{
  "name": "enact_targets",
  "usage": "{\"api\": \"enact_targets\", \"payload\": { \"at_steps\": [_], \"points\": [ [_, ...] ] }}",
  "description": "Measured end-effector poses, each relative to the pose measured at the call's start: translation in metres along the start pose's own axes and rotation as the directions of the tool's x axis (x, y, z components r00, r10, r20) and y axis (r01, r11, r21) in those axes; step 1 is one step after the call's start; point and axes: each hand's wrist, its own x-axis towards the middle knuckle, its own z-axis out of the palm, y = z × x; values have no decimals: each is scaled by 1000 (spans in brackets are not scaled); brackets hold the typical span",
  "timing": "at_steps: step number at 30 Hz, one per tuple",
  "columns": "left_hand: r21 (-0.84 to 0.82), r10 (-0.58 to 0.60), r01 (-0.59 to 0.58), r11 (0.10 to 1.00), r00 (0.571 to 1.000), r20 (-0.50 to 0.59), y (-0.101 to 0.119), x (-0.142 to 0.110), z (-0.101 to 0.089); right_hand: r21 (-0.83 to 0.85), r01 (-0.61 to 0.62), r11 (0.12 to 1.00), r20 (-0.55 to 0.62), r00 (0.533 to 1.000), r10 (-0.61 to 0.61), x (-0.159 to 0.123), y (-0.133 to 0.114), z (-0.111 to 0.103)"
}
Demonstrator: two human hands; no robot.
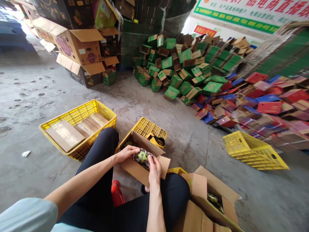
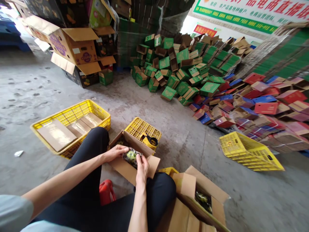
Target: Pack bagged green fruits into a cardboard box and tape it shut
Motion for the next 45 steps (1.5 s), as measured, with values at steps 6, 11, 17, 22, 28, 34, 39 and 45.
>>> {"api": "enact_targets", "payload": {
  "at_steps": [6, 11, 17, 22, 28, 34, 39, 45],
  "points": [
    [-61, -3, 0, 998, 999, -48, -1, 1, 0, -111, 37, 993, -101, 994, -49, 4, 4, -4],
    [-76, -57, 51, 996, 996, -73, -2, 1, -1, -62, 43, 997, -167, 984, -52, 4, 4, -7],
    [-78, -163, 156, 985, 982, -95, -12, 5, -8, -86, 167, 982, -159, 971, -179, 3, 6, -4],
    [-111, -229, 216, 970, 966, -121, -11, 5, -11, -198, 284, 938, -134, 940, -313, 0, 1, 1],
    [-203, -180, 189, 961, 982, 62, -3, 0, -2, -272, 406, 873, 135, 914, -383, -8, 1, 16],
    [-206, -47, 24, 978, 993, -106, -8, 5, -4, -347, 518, 782, 368, 842, -394, -17, 4, 35],
    [-220, 7, -31, 975, 994, -106, -9, 7, -6, -315, 458, 831, 248, 885, -393, -9, 8, 26],
    [-249, 23, -50, 967, 994, -109, -8, 6, -4, -525, 42, 850, -96, 990, -108, 38, 26, -14]
  ]
}}
